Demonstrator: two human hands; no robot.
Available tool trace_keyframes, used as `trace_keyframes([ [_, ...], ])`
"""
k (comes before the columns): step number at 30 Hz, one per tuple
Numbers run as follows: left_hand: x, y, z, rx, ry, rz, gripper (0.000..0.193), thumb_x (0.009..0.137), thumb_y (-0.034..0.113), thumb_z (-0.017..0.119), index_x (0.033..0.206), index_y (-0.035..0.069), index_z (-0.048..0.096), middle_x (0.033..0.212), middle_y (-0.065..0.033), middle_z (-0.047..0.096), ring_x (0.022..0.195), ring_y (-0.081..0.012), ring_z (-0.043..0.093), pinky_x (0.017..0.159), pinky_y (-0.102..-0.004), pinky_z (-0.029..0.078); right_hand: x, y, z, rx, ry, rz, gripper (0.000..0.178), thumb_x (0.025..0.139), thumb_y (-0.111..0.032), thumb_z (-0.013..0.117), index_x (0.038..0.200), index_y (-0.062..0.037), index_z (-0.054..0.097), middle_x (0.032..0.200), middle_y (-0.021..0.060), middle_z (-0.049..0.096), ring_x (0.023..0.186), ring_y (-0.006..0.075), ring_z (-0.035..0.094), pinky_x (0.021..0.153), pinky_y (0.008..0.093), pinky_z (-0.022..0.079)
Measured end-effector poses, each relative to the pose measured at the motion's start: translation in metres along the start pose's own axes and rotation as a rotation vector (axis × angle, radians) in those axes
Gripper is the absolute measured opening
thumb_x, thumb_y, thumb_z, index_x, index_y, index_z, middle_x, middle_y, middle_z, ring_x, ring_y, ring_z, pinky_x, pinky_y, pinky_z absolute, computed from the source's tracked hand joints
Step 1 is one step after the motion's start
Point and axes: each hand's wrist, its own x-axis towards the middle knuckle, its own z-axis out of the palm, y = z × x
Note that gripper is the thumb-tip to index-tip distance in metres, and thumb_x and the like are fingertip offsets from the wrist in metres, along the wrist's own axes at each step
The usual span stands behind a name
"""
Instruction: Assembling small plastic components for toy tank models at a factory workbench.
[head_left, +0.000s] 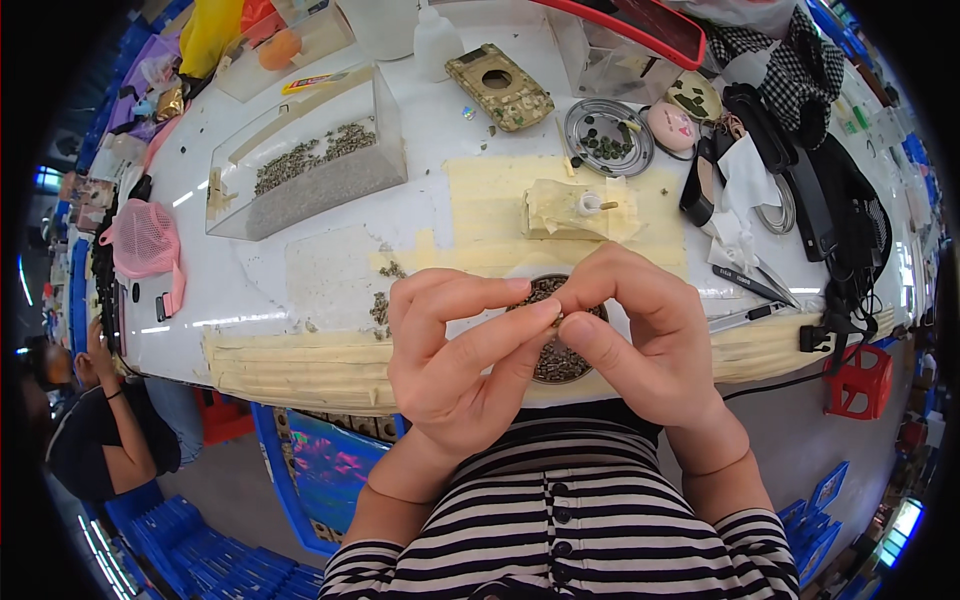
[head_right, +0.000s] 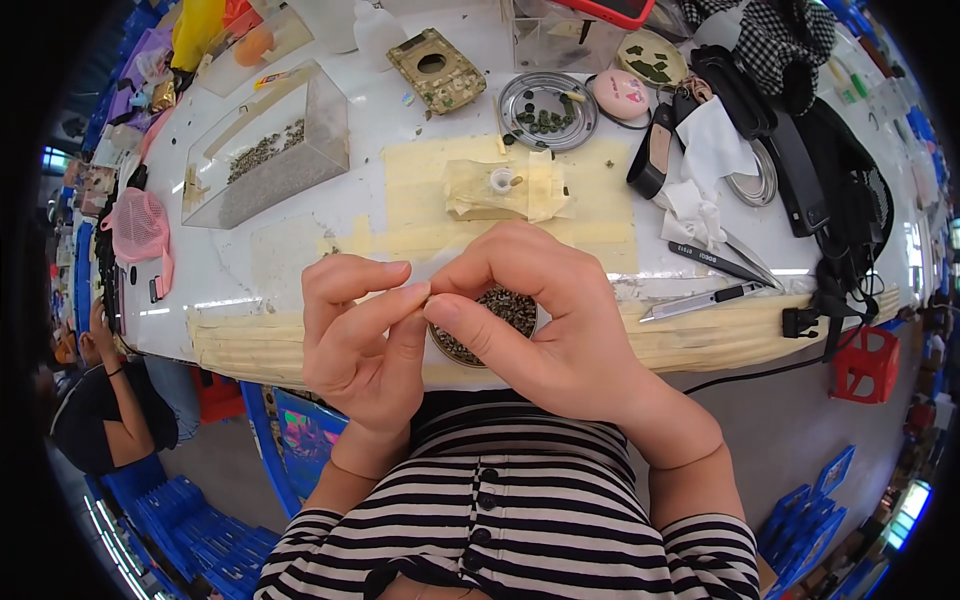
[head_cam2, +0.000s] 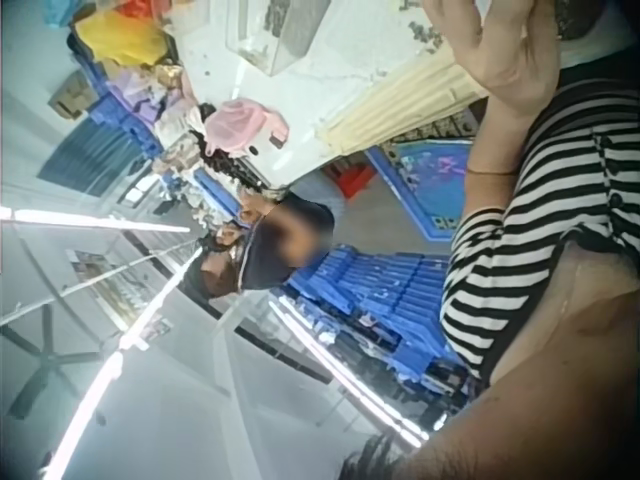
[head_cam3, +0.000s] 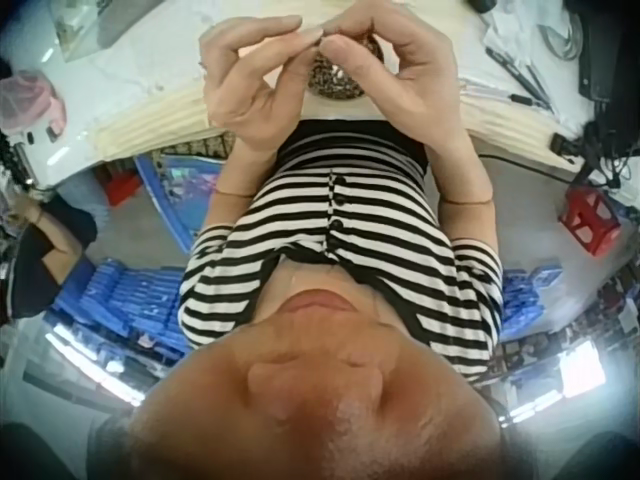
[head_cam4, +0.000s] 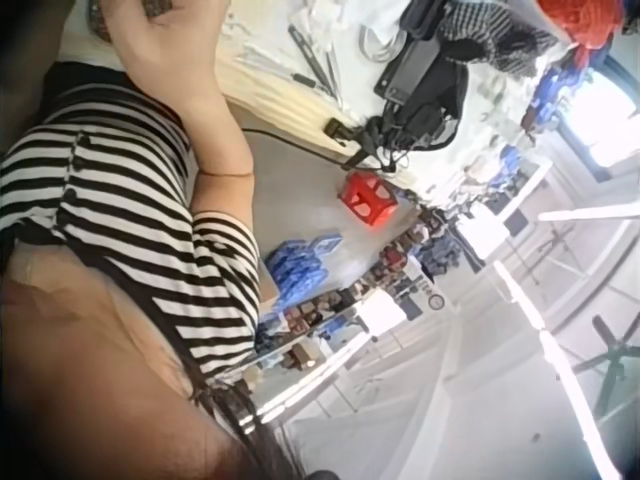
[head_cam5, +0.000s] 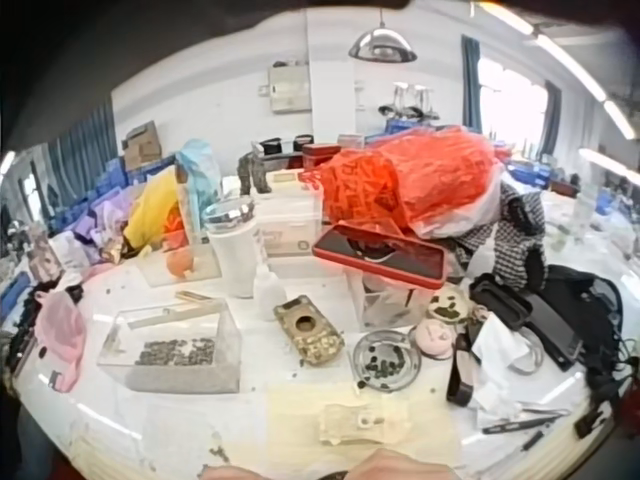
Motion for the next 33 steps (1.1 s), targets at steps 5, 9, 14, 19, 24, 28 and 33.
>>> trace_keyframes([
  [5,0.001,0.004,-0.001,0.141,-0.014,0.015,0.029,0.071,0.003,0.081,0.098,0.012,0.075,0.097,-0.0024,0.068,0.086,-0.0217,0.056,0.076,-0.0313,0.045,-0.001,0.006,-0.001,-0.131,0.087,-0.113,0.01,0.078,-0.003,0.075,0.087,-0.0029,0.07,0.081,0.0076,0.065,0.073,0.0201,0.058,0.066,0.0298,0.045],
  [9,0.0,0.002,0.001,0.138,0.022,-0.014,0.028,0.071,0.003,0.081,0.097,0.011,0.075,0.096,-0.0025,0.068,0.086,-0.0218,0.056,0.076,-0.0319,0.045,-0.003,-0.001,-0.003,-0.328,0.153,-0.258,0.018,0.073,0.0,0.077,0.09,-0.0033,0.072,0.082,0.007,0.065,0.073,0.0211,0.058,0.065,0.03,0.045],
  [14,0.0,0.002,0.002,0.101,0.002,-0.022,0.028,0.071,0.004,0.081,0.098,0.011,0.075,0.097,-0.0025,0.067,0.087,-0.0219,0.056,0.077,-0.0324,0.045,-0.004,0.001,-0.001,-0.333,0.101,-0.213,0.019,0.075,-0.002,0.077,0.094,-0.0023,0.073,0.082,0.0074,0.065,0.074,0.0215,0.059,0.066,0.03,0.046],
  [19,-0.001,0.002,-0.001,0.083,-0.038,0.008,0.029,0.07,0.005,0.081,0.098,0.013,0.075,0.098,-0.0023,0.066,0.087,-0.0225,0.056,0.077,-0.0328,0.046,-0.006,0.01,0.001,-0.023,0.008,0.005,0.012,0.079,-0.004,0.075,0.091,-0.0017,0.07,0.083,0.0077,0.066,0.077,0.0205,0.06,0.069,0.029,0.046],
  [24,-0.001,0.002,0.001,0.117,-0.027,-0.007,0.029,0.07,0.004,0.081,0.098,0.012,0.076,0.098,-0.0026,0.066,0.088,-0.0227,0.055,0.078,-0.0331,0.046,-0.008,0.008,0.001,-0.09,0.143,-0.061,0.01,0.079,-0.003,0.074,0.087,-0.0006,0.068,0.084,0.0078,0.066,0.078,0.0201,0.06,0.07,0.0291,0.046],
  [28,-0.001,0.002,0.002,0.112,-0.025,-0.013,0.03,0.07,0.002,0.081,0.097,0.012,0.075,0.097,-0.0028,0.066,0.088,-0.0227,0.056,0.077,-0.0328,0.045,-0.01,0.005,-0.006,-0.154,0.223,-0.107,0.011,0.078,-0.002,0.074,0.087,-0.0004,0.068,0.085,0.0078,0.066,0.077,0.0205,0.059,0.07,0.0292,0.046],
  [33,-0.001,0.003,0.003,0.12,-0.021,-0.012,0.029,0.07,0.001,0.081,0.097,0.011,0.075,0.095,-0.0031,0.066,0.087,-0.0228,0.056,0.077,-0.0323,0.045,0.0,0.004,-0.026,-0.585,0.361,-0.299,0.016,0.076,0.001,0.075,0.09,-0.0019,0.071,0.084,0.0067,0.065,0.075,0.0206,0.057,0.067,0.0286,0.045],
])
